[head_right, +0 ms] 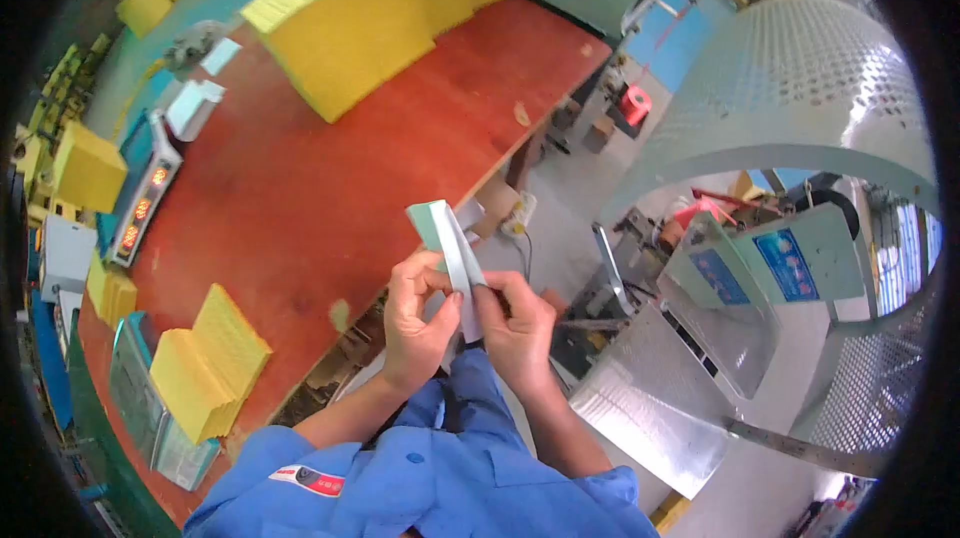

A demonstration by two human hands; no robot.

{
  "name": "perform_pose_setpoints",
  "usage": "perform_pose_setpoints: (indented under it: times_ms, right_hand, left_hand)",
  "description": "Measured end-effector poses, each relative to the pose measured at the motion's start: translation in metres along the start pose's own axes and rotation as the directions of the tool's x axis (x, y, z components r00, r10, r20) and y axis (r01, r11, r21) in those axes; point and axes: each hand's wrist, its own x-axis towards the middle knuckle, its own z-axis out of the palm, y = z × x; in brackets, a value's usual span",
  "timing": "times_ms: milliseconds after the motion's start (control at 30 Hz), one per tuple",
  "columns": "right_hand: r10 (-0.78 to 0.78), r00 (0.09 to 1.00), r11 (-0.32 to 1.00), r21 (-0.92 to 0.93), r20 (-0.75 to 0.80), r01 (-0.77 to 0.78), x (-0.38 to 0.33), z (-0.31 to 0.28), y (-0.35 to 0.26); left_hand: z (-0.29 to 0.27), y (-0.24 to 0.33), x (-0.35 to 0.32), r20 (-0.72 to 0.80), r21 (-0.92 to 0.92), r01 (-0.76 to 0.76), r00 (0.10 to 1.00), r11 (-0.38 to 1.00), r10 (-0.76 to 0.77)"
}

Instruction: Weighing stacks of yellow paper and using an automated machine to apply straps to them.

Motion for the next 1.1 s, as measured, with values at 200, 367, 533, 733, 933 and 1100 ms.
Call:
perform_pose_setpoints:
  times_ms: [200,367,533,733,933,1100]
  right_hand:
    - [-0.154,0.987,0.985,0.091,0.038,0.150,-0.008,0.028,-0.052]
    - [-0.403,0.904,0.913,-0.006,0.141,0.408,-0.017,0.078,-0.099]
    - [-0.400,0.859,0.916,0.112,0.321,0.384,-0.009,0.118,-0.098]
    - [-0.264,0.939,0.960,0.148,0.221,0.236,0.072,0.128,-0.069]
    - [-0.151,0.970,0.989,0.034,0.188,0.147,0.177,0.135,0.003]
    - [-0.219,0.946,0.975,0.031,0.238,0.218,0.209,0.149,0.026]
  left_hand:
    - [-0.085,0.053,-0.012,0.007,-0.810,0.207,0.939,0.549,-0.344]
    - [-0.119,0.067,-0.019,-0.191,-0.712,0.078,0.935,0.698,-0.299]
    - [-0.157,0.047,-0.022,-0.414,-0.336,0.143,0.865,0.931,-0.283]
    - [-0.228,0.057,0.047,-0.319,-0.297,0.135,0.919,0.945,-0.231]
    - [-0.256,0.062,0.230,-0.373,-0.736,-0.190,0.915,0.650,-0.156]
    - [-0.265,-0.029,0.335,-0.502,-0.606,-0.021,0.785,0.795,-0.363]
